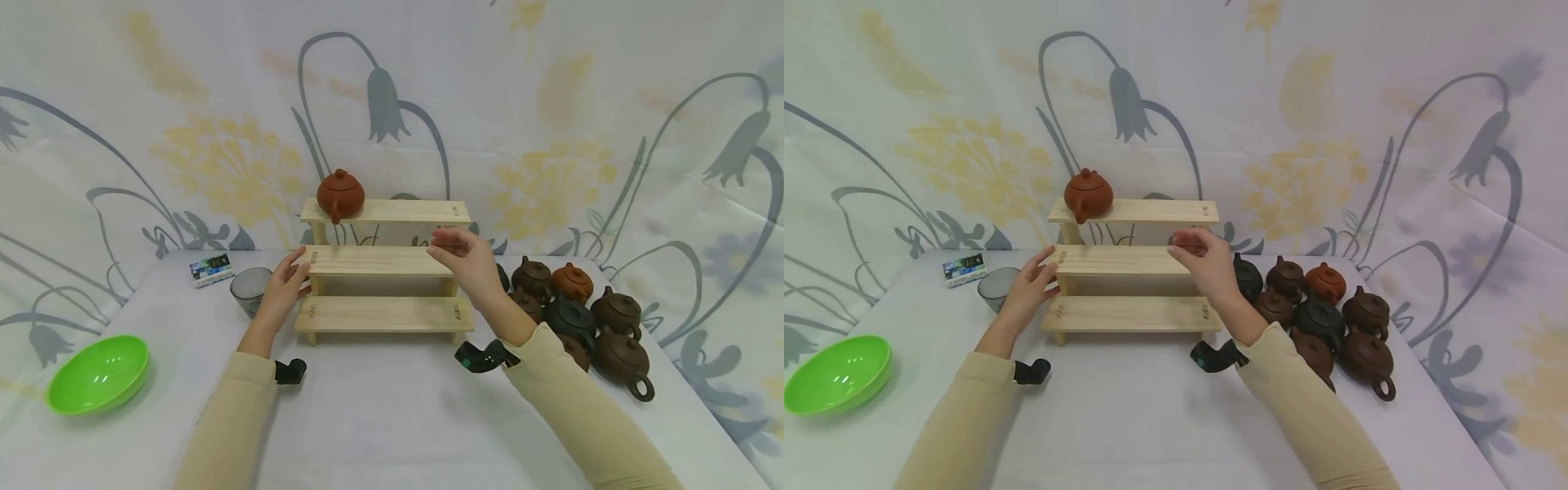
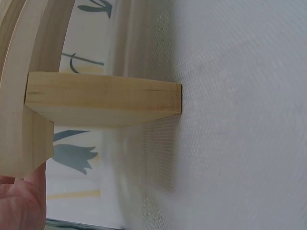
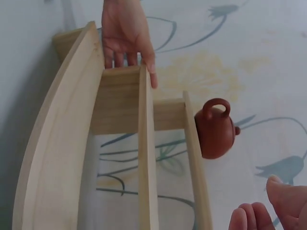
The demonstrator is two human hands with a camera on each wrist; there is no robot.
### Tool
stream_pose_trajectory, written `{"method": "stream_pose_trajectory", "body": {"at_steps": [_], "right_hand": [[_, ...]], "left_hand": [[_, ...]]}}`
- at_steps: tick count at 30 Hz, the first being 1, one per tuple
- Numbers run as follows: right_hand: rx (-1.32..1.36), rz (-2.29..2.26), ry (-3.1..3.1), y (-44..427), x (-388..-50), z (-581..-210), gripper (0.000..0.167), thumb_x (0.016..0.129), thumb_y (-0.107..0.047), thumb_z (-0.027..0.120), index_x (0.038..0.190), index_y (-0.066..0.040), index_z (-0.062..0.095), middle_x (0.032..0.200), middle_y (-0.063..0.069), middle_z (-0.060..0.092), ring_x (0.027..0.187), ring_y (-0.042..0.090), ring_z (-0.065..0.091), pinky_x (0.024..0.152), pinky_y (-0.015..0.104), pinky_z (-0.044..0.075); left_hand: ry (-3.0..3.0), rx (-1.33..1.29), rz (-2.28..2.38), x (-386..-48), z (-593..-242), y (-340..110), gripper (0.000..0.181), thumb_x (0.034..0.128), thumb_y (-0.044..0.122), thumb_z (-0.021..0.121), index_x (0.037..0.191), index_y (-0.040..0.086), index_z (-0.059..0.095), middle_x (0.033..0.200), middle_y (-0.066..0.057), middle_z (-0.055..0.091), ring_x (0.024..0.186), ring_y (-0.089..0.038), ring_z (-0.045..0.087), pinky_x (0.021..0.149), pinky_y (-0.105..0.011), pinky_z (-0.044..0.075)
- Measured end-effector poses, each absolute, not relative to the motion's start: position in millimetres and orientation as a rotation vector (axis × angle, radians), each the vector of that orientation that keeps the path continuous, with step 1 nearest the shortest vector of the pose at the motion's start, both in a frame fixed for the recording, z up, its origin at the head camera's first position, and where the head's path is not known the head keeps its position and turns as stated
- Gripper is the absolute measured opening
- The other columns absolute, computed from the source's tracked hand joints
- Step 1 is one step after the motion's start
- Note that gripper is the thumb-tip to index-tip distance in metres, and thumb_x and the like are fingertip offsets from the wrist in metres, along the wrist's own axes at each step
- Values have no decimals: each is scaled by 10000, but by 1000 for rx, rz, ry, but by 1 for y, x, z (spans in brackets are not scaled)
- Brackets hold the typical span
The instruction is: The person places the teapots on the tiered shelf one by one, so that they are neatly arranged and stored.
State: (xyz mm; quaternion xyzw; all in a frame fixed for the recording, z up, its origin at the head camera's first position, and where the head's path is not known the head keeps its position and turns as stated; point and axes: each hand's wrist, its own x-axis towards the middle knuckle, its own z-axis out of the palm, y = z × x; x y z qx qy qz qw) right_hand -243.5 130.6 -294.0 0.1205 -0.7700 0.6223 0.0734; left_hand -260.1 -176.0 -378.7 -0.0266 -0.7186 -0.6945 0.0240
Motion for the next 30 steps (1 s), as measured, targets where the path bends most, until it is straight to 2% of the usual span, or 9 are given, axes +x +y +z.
{"method": "stream_pose_trajectory", "body": {"at_steps": [7,12,16,22,30], "right_hand": [[297,1832,-2285,155,-229,-300,340,869,-72,667,1169,60,579,1113,173,593,921,99,586,783,181,489],[258,1808,-2275,170,-215,-304,343,861,-92,680,1153,61,585,1111,171,596,915,74,594,791,167,486],[220,1770,-2295,182,-206,-309,346,856,-102,688,1148,55,590,1069,88,617,903,48,602,792,161,484],[167,1681,-2335,200,-191,-318,339,859,-134,690,1132,45,597,1061,76,626,880,19,603,776,141,482],[117,1679,-2335,225,-175,-334,354,853,-132,697,1117,79,590,974,-81,634,853,7,601,749,134,487]], "left_hand": [[-2237,-81,-2139,-260,-380,-177,549,992,299,449,1486,161,253,1369,-206,386,1259,-316,390,1004,-441,372],[-2230,-102,-2140,-259,-379,-177,549,994,294,445,1487,155,247,1372,-211,381,1261,-320,387,1003,-445,371],[-2232,-101,-2141,-260,-379,-177,549,993,294,448,1486,157,250,1376,-208,379,1261,-322,387,1002,-447,372],[-2227,-110,-2139,-259,-379,-176,549,996,290,443,1487,147,243,1379,-221,370,1270,-336,375,1006,-457,363],[-2235,-120,-2157,-257,-376,-177,558,989,303,456,1490,181,242,1367,-206,382,1264,-322,381,1006,-445,367]]}}
